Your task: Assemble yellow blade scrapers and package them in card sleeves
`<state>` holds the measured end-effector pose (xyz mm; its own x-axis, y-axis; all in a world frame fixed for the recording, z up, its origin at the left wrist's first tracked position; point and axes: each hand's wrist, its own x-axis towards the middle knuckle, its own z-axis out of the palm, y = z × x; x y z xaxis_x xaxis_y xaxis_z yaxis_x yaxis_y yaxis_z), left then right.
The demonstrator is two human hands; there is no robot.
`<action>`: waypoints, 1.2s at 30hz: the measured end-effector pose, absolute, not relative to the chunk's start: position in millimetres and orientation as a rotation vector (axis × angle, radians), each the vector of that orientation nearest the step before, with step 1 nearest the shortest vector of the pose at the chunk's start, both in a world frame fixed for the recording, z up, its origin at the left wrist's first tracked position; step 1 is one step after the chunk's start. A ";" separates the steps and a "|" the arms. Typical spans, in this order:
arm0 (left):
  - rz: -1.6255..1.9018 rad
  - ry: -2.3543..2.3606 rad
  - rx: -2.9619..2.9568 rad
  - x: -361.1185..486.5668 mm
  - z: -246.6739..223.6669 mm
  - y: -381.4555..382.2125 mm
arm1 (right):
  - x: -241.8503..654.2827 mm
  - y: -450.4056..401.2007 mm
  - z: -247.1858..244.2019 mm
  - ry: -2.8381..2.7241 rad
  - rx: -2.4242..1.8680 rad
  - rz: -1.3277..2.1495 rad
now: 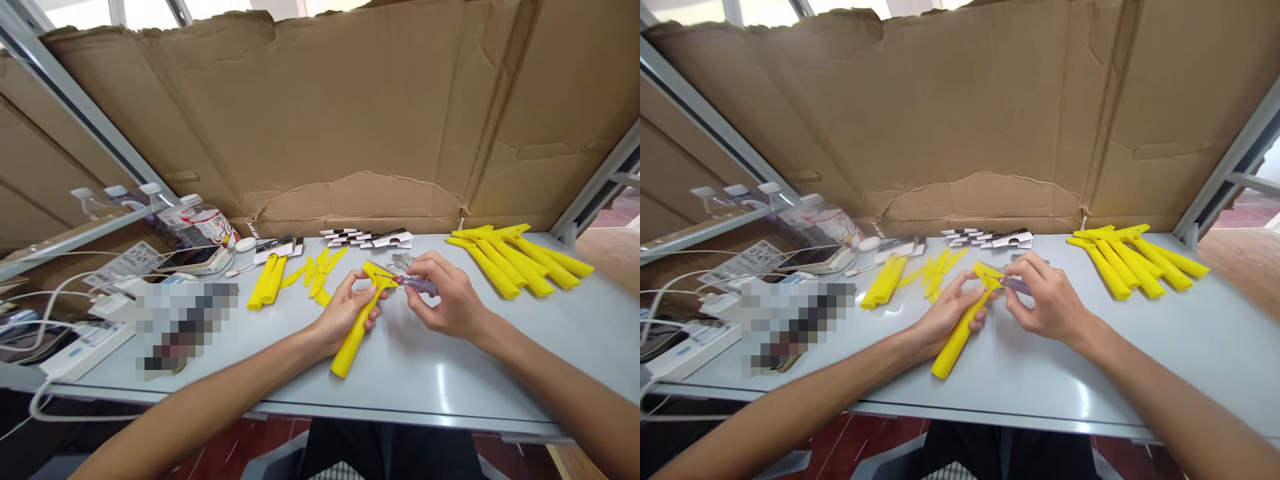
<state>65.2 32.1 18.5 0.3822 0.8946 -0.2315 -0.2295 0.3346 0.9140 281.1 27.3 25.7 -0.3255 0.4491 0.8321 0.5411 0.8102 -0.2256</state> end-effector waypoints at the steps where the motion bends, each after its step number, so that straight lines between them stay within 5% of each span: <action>1: 0.871 0.872 0.939 65.3 18.5 32.1 | 281.1 27.4 25.4 -1.971 -0.742 -0.115; 36: 0.870 0.836 0.918 63.7 16.8 33.0 | 283.2 28.8 29.6 -1.990 -0.764 -0.192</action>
<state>63.7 33.0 16.8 0.4010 0.8888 -0.2221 -0.2573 0.3419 0.9038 283.2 28.8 29.6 -0.3434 0.4354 0.8321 0.5866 0.7914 -0.1720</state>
